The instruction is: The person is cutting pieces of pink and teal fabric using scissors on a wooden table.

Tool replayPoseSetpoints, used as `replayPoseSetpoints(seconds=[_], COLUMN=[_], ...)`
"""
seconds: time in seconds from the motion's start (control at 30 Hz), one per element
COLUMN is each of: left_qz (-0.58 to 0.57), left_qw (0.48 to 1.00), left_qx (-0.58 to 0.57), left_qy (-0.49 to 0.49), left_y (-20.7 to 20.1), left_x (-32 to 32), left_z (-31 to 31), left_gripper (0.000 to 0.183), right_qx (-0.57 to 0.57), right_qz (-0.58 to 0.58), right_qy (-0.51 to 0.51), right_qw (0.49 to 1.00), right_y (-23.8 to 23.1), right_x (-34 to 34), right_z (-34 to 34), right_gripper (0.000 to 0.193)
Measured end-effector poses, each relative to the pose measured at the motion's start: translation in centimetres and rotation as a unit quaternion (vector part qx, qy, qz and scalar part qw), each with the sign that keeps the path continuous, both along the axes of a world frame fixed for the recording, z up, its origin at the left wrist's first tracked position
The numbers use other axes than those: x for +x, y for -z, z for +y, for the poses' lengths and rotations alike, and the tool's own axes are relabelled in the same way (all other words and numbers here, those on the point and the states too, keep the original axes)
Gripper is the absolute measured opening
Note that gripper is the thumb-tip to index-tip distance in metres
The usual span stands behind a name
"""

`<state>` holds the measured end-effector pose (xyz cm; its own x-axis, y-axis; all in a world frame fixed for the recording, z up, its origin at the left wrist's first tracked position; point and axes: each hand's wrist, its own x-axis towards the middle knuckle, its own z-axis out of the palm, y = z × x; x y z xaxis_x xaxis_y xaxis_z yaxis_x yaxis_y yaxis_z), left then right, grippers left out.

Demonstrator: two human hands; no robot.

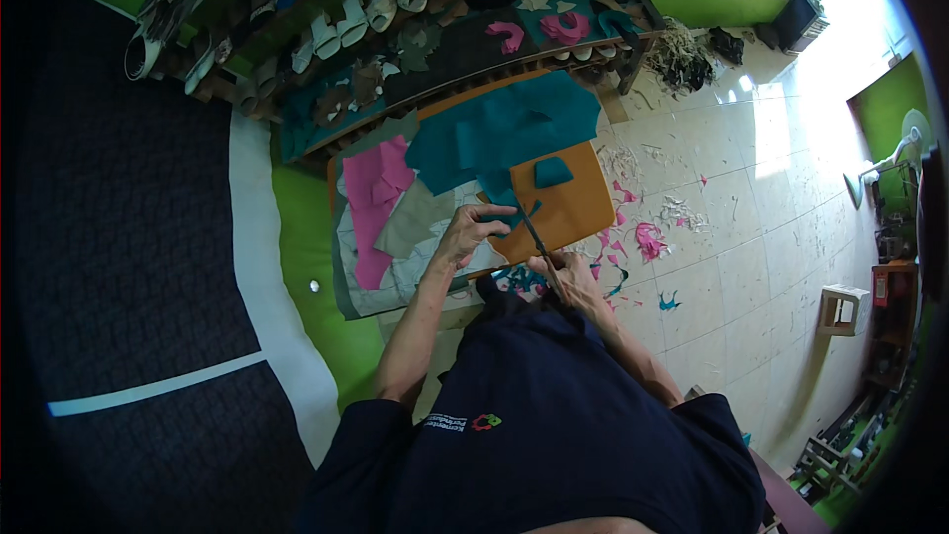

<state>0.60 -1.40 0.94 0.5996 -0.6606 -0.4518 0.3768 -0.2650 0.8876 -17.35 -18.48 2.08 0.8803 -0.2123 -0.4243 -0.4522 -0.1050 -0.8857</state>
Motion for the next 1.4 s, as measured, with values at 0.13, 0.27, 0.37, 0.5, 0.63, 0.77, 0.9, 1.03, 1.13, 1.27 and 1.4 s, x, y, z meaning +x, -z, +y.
replayPoseSetpoints(seconds=[0.13, 0.27, 0.37, 0.5, 0.63, 0.77, 0.9, 1.03, 1.13, 1.27, 1.4], left_qz=[-0.004, 0.025, -0.005, 0.024, 0.094, 0.069, 0.079, 0.044, 0.061, 0.092, 0.119], left_qw=[0.998, 1.0, 1.0, 0.999, 0.995, 0.997, 0.992, 0.966, 0.949, 0.918, 0.909], left_qx=[-0.054, -0.004, 0.003, -0.045, -0.041, -0.019, -0.024, -0.045, 0.001, 0.008, -0.002], left_qy=[-0.025, -0.001, 0.031, 0.004, -0.016, -0.015, -0.092, -0.25, -0.308, -0.386, -0.399], left_y=[-0.8, -0.6, -0.6, -0.2, -0.3, 1.0, 3.2, 4.2, 3.9, 5.1, 6.6], left_x=[-0.9, -0.7, -1.2, -1.9, -2.4, -2.2, -2.1, -2.6, -2.5, -2.8, -2.8], left_z=[-0.6, -0.3, -0.2, -0.3, 0.6, 2.7, 5.9, 9.3, 11.3, 13.9, 15.5], left_gripper=[0.032, 0.034, 0.034, 0.034, 0.033, 0.034, 0.039, 0.071, 0.088, 0.055, 0.029], right_qx=[0.011, -0.021, -0.037, -0.026, -0.011, -0.04, -0.075, -0.253, -0.337, -0.394, -0.409], right_qz=[-0.006, 0.021, 0.056, 0.07, 0.038, 0.082, -0.096, 0.044, 0.044, -0.049, -0.074], right_qy=[0.033, -0.015, -0.044, -0.035, -0.028, -0.091, -0.036, -0.127, -0.137, -0.167, -0.182], right_qw=[0.999, 0.999, 0.997, 0.997, 0.999, 0.992, 0.992, 0.958, 0.93, 0.903, 0.891], right_y=[-2.1, -2.2, -1.5, -1.2, -2.6, -0.1, 4.3, 8.3, 10.9, 15.0, 16.8], right_x=[-0.3, -0.4, 0.0, -0.1, 0.0, 0.7, 2.3, 5.4, 7.6, 9.0, 9.5], right_z=[0.1, -0.2, -0.5, -0.1, 0.1, 0.5, 3.1, 5.4, 7.6, 9.1, 9.5], right_gripper=[0.063, 0.063, 0.063, 0.062, 0.065, 0.062, 0.051, 0.044, 0.059, 0.068, 0.056])
